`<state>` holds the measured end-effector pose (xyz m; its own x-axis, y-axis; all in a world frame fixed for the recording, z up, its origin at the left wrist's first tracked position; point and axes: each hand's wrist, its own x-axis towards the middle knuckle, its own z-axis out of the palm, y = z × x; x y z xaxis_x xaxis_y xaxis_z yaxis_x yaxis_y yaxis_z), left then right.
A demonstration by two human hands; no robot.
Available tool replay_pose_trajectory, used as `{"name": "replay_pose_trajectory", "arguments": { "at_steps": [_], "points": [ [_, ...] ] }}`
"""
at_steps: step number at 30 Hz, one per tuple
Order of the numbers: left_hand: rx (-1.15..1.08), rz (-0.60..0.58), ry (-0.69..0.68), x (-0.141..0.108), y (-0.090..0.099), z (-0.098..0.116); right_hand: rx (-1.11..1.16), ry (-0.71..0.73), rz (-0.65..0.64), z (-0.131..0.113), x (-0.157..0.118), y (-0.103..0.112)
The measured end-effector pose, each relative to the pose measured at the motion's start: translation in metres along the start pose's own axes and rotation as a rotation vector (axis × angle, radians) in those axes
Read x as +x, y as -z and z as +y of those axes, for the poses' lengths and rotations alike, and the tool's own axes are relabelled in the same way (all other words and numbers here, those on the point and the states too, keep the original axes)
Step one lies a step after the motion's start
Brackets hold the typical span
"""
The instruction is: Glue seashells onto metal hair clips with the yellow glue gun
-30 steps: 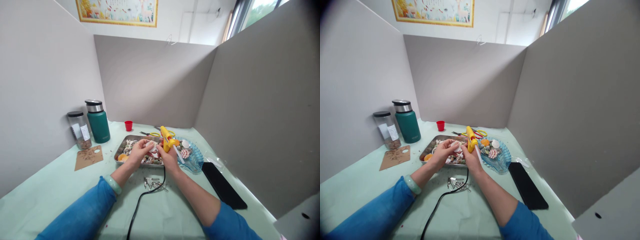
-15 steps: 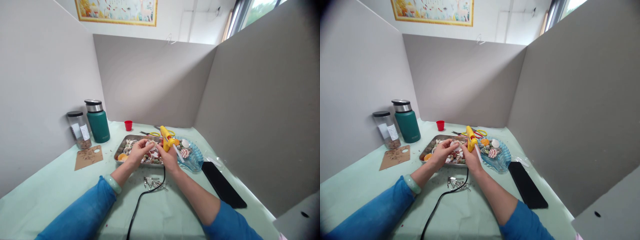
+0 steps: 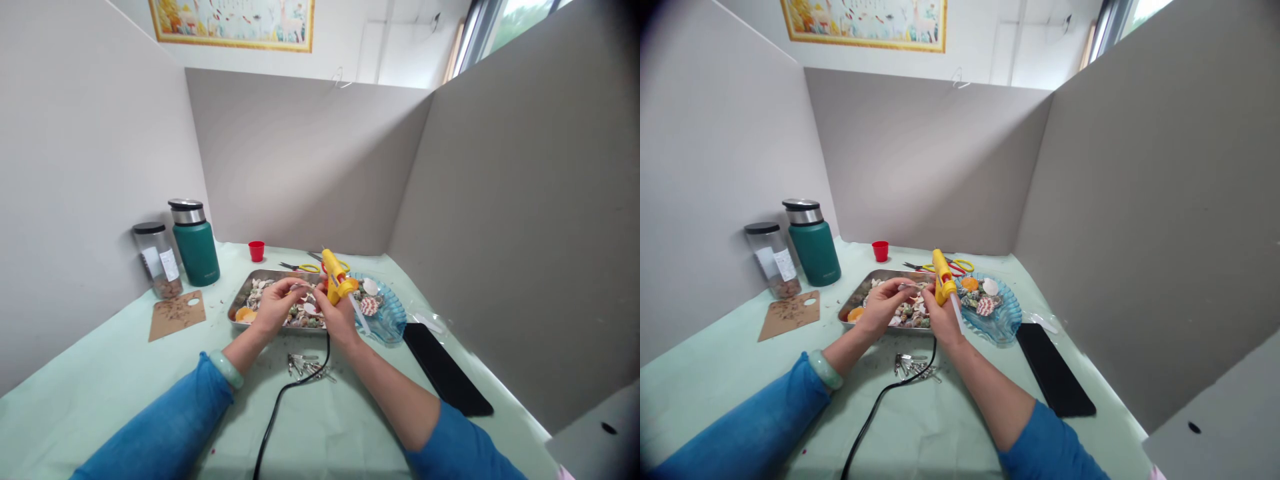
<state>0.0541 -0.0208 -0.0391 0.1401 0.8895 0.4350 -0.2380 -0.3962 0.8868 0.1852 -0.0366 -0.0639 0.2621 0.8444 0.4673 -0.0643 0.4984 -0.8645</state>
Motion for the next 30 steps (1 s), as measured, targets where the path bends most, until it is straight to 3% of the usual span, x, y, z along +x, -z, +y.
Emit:
{"name": "replay_pose_trajectory", "arguments": {
  "at_steps": [8, 23, 30],
  "points": [
    [0.077, -0.011, -0.074, 0.001, 0.003, -0.003, 0.036, 0.034, -0.012, -0.005, -0.001, -0.001],
    [0.034, 0.020, 0.059, 0.000, 0.000, 0.002, 0.034, -0.012, 0.008, -0.006, -0.001, -0.002],
    [-0.063, 0.099, 0.088, 0.007, 0.006, 0.006, 0.057, -0.060, -0.090, -0.011, -0.006, 0.001]
  ]
}}
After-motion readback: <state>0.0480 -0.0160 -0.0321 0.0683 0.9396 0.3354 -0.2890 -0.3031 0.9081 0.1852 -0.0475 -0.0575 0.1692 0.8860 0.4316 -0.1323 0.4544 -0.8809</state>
